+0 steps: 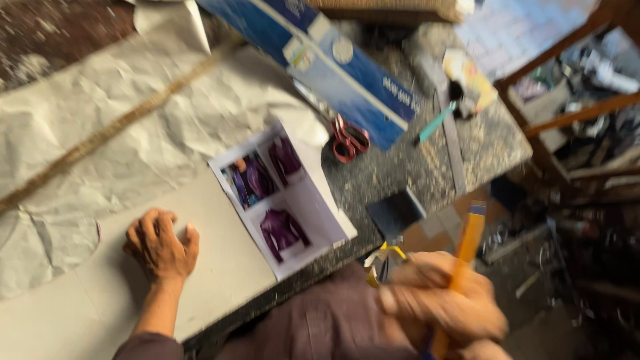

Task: The person measures a piece of white fabric using a yellow measuring tape and marks it with a pencil. They adjust the fabric and tape multiple times to ensure accurate measurements.

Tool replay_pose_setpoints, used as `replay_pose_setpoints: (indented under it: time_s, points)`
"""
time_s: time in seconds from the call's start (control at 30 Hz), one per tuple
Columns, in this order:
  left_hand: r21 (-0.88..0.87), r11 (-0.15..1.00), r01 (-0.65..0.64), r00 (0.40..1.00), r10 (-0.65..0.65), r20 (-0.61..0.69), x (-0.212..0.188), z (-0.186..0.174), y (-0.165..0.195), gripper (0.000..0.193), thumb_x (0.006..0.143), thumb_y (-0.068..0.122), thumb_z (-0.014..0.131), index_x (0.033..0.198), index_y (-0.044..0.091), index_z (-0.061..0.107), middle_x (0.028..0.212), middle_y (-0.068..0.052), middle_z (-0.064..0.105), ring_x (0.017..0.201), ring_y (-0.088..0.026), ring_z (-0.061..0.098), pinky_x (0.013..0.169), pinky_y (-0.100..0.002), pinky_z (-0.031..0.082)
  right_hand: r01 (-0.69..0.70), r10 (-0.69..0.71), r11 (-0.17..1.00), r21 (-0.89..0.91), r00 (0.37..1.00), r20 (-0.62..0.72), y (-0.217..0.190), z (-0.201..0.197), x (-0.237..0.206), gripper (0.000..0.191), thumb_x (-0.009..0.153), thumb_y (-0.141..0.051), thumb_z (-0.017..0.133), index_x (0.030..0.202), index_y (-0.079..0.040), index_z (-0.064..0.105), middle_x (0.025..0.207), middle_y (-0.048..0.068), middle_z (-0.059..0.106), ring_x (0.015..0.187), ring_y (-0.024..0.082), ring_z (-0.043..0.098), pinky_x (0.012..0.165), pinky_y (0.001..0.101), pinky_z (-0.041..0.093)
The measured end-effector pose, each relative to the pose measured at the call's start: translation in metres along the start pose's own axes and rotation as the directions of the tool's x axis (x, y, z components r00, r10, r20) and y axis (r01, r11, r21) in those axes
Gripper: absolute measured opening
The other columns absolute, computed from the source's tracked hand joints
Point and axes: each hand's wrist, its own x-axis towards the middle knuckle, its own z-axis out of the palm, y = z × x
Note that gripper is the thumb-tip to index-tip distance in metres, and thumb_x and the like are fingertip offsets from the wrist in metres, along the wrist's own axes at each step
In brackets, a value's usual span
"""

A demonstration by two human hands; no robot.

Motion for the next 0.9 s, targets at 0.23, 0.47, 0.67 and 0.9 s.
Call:
replay_pose_setpoints:
  time_s: [0.23, 0.47, 0.67, 0.9]
  points:
    - [-0.03, 0.998, -0.062, 0.997, 0.061, -0.037, -0.001, 0.001, 0.004, 0.033, 0.089, 0.031, 0.07, 0.114, 0.015, 0.055, 0.136, -0.008, 0.05, 0.132, -0.038, 0.041, 0.103, -0.061, 0.034, 0.034, -0.321, 0.551, 0.833, 0.931, 0.174, 0.005, -0.053, -0.003, 0.038, 0.096, -0.02, 0.062, 0.066, -0.002, 0.049, 0.06, 0.011, 0.049, 0.05, 0.023, 0.06, 0.053, 0.0428, 0.049]
    - [0.014, 0.999, -0.05, 0.998, 0.05, 0.031, -0.003, 0.005, -0.003, 0.035, 0.088, 0.033, 0.068, 0.114, 0.014, 0.053, 0.133, -0.008, 0.047, 0.129, -0.037, 0.039, 0.096, -0.058, 0.034, -0.071, -0.297, 0.654, 0.753, 0.892, 0.342, 0.002, -0.052, 0.001, 0.041, 0.093, -0.025, 0.065, 0.058, -0.005, 0.058, 0.058, 0.009, 0.064, 0.044, 0.018, 0.057, 0.047, 0.0348, 0.047]
    - [0.017, 0.999, -0.045, 0.999, 0.044, 0.032, 0.002, 0.003, -0.005, 0.035, 0.087, 0.034, 0.068, 0.113, 0.016, 0.053, 0.132, -0.006, 0.046, 0.129, -0.036, 0.039, 0.097, -0.058, 0.034, -0.081, 0.065, 0.929, 0.36, 0.996, 0.055, 0.04, 0.011, 0.033, 0.016, 0.095, -0.01, 0.068, 0.098, 0.005, 0.068, 0.064, 0.008, 0.066, 0.06, 0.015, 0.067, 0.072, 0.0371, 0.059]
    - [0.018, 1.0, -0.005, 0.999, 0.005, 0.035, -0.001, 0.003, -0.008, 0.036, 0.087, 0.032, 0.072, 0.114, 0.016, 0.055, 0.136, -0.006, 0.048, 0.131, -0.035, 0.04, 0.098, -0.059, 0.035, -0.375, 0.42, 0.764, 0.525, 0.907, 0.035, 0.12, 0.084, -0.001, 0.011, 0.093, 0.005, 0.068, 0.102, 0.006, 0.075, 0.097, 0.016, 0.077, 0.091, 0.02, 0.078, 0.085, 0.0333, 0.066]
